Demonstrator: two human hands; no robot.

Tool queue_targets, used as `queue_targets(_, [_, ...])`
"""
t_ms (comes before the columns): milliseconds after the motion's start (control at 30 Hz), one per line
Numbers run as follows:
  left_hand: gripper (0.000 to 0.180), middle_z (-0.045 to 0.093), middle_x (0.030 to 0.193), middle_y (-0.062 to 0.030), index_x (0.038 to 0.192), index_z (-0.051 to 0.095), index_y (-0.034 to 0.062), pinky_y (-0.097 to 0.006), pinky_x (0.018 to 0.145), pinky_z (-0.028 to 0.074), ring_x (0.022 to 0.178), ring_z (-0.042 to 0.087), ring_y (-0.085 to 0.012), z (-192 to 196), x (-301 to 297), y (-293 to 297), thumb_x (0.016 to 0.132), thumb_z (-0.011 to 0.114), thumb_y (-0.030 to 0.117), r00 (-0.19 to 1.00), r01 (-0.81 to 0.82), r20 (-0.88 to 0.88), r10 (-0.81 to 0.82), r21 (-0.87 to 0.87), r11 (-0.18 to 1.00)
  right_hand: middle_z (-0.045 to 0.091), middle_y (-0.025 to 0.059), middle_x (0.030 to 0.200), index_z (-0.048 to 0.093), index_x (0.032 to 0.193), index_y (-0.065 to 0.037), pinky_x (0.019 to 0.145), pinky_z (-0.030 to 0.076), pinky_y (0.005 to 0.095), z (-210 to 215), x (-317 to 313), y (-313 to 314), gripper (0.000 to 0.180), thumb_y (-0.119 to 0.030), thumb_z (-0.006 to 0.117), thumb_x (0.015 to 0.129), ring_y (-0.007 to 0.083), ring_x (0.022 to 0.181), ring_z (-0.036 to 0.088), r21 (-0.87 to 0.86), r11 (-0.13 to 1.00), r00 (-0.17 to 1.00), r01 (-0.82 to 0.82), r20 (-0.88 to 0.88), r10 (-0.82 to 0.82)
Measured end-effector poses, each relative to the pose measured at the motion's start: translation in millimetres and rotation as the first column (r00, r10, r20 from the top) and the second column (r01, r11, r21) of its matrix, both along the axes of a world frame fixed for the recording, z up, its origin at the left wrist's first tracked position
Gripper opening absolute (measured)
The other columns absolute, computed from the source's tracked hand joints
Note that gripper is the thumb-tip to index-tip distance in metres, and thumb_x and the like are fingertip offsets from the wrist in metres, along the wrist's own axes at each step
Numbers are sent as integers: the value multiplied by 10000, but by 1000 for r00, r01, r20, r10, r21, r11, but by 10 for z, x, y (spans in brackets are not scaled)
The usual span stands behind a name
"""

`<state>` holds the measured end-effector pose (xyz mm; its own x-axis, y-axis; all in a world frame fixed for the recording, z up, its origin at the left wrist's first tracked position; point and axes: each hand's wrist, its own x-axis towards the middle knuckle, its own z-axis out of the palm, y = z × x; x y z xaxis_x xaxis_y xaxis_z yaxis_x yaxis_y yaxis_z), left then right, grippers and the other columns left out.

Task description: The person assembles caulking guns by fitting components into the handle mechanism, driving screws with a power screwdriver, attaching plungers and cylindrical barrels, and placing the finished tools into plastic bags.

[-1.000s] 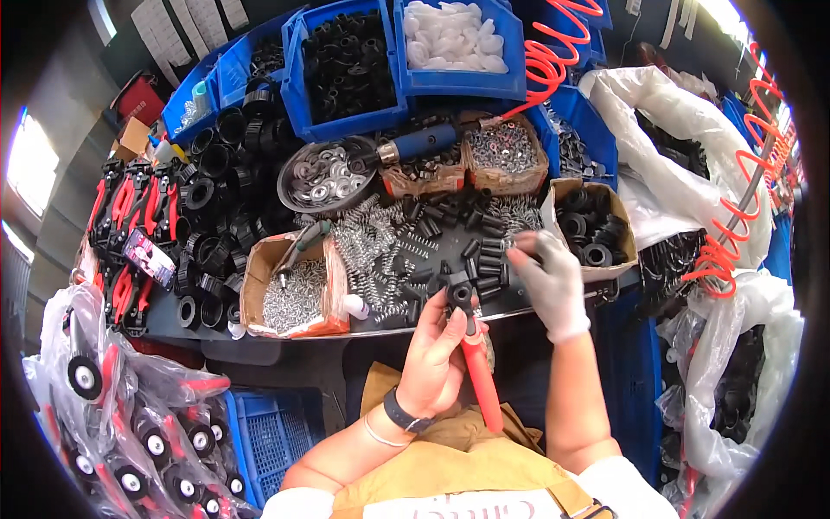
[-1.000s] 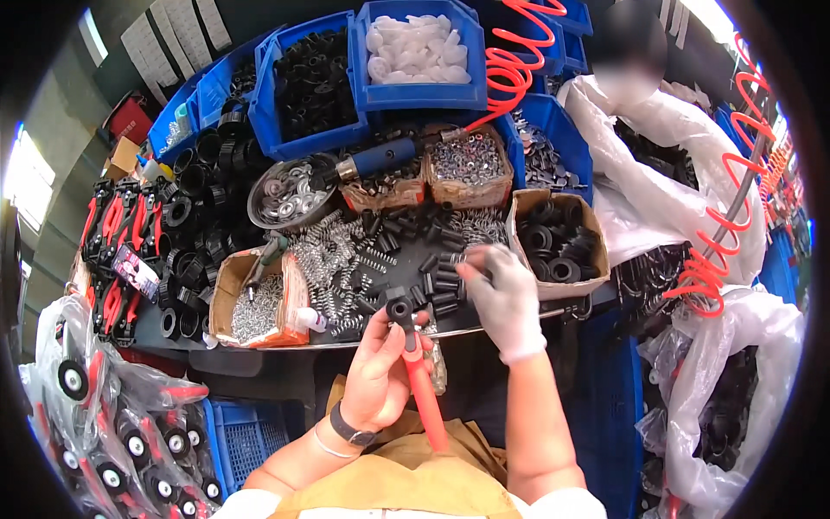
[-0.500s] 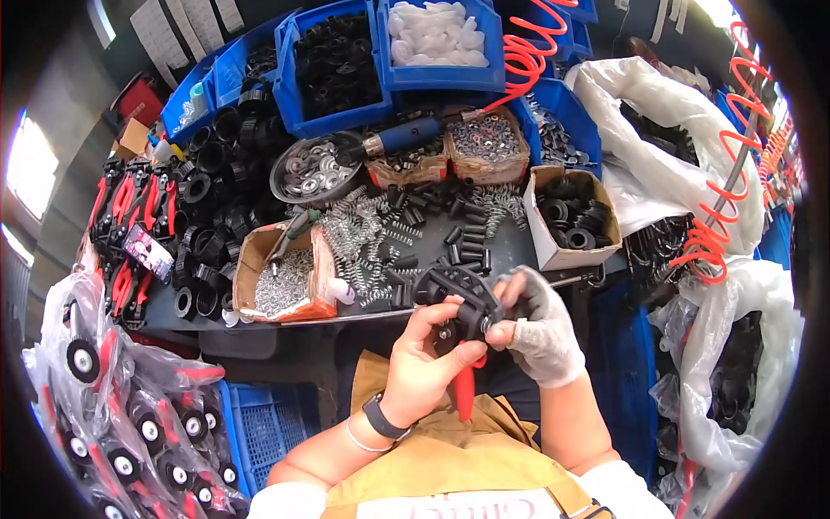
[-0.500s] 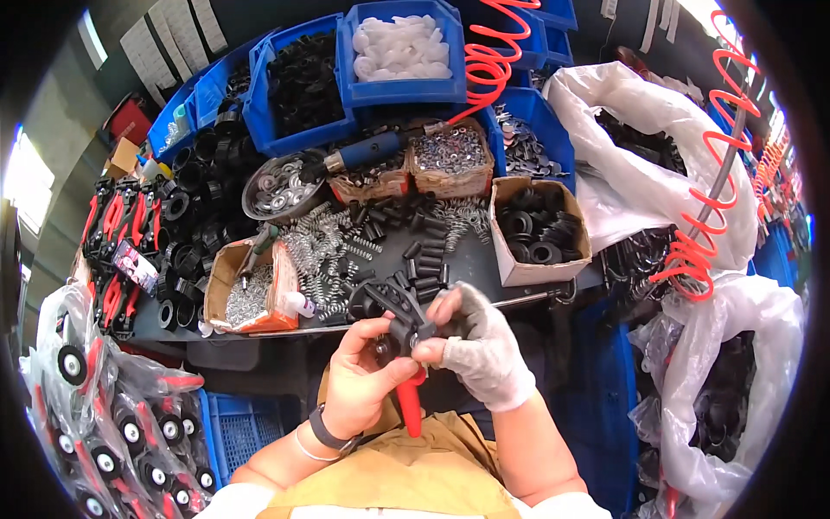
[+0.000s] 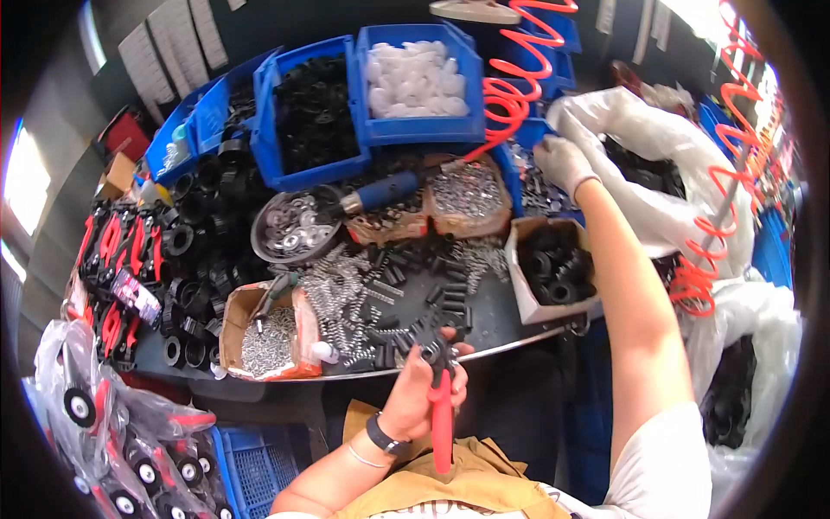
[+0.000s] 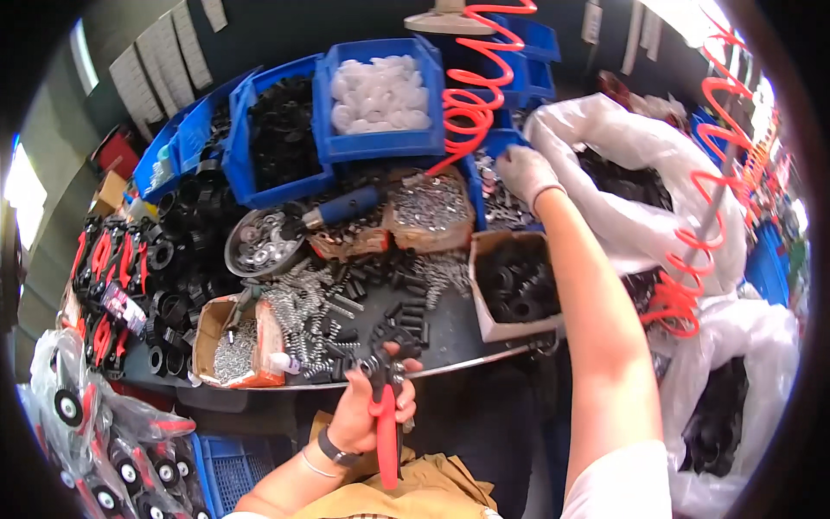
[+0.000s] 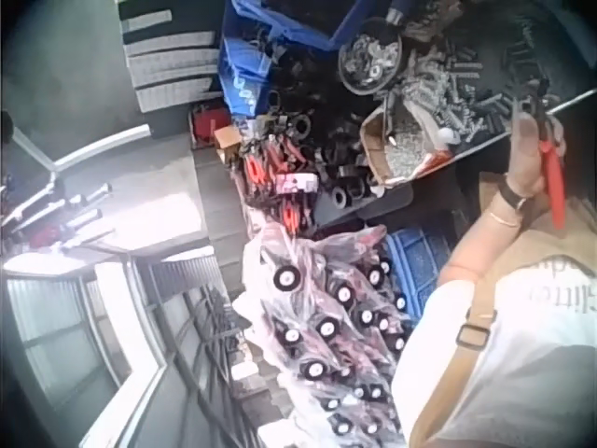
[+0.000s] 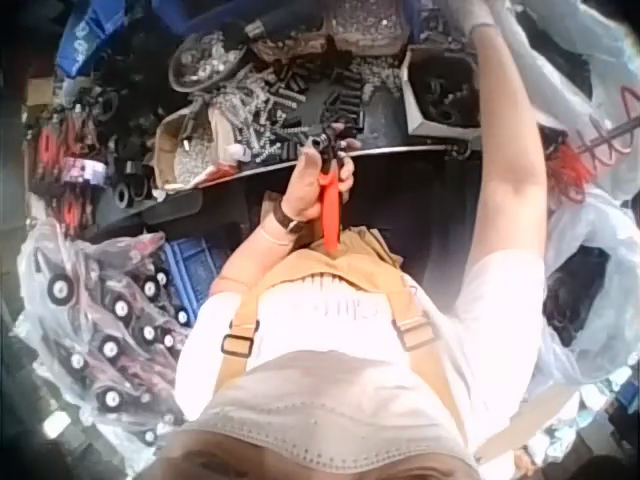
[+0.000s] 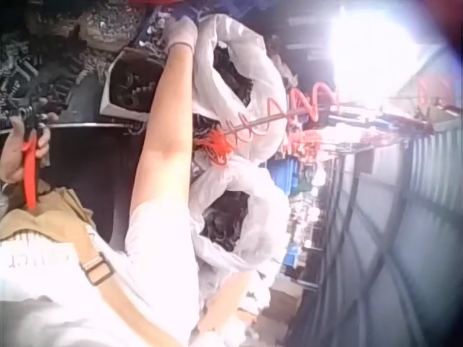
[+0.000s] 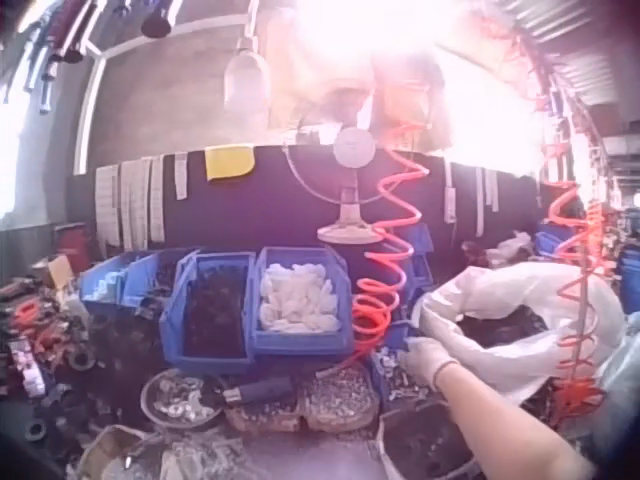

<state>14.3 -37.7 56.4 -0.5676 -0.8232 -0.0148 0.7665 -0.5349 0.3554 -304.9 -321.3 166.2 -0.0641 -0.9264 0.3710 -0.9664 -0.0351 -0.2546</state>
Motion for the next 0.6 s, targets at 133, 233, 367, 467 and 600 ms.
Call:
queue_targets(133, [665, 578, 1051, -26, 1520, 325, 92, -234, 674, 480, 752, 529, -82, -141, -36, -23, 934, 630, 19, 896, -15, 432, 105, -207, 978, 672, 206, 1216, 685, 1151, -17, 988, 482, 462, -762, -41, -976, 363, -265, 489, 973, 347, 1166, 622, 381, 922, 988, 75, -156, -16])
queue_targets(233, [580, 558, 1260, -24, 1499, 333, 31, -252, 762, 496, 884, 536, -66, -98, -186, -51, 993, 592, 149, 893, 10, 387, 231, -531, 847, 653, 111, 965, 669, 1041, -19, 814, 464, 432, -723, -2441, -1586, 339, -314, 516, 972, 214, 879, 564, 250, 967, 986, -47, 166, 5])
queue_targets(367, [579, 555, 1139, -52, 1444, 408, 6, -273, 851, 467, 935, 537, -98, 74, 43, -49, 1000, 621, 309, 871, -19, 455, 184, -344, 939, 662, 148, 976, 661, 1037, -7, 830, 471, 438, -1501, -1568, -2424, 308, -271, 524, 957, 276, 941, 589, 362, 893, 962, -266, 48, 267])
queue_targets(467, [572, 525, 1189, -73, 1438, 416, 11, -294, 893, 454, 964, 540, -126, 74, 14, -2, 997, 624, 311, 857, -29, 465, 222, -386, 922, 671, 185, 987, 653, 1033, 4, 847, 478, 444, -1202, -1548, -2392, 277, -228, 532, 941, 339, 1003, 613, 361, 913, 936, -192, -211, 281])
queue_targets(600, [563, 490, 1190, -76, 1446, 378, 0, -259, 717, 503, 776, 590, -99, -200, -170, -87, 990, 628, 216, 684, -179, 363, 632, -757, 629, 664, 233, 1086, 621, 1145, 12, 885, 481, 444, -835, -1533, -1993, 296, -169, 549, 922, 403, 1119, 600, 319, 936, 933, 147, -360, -24])
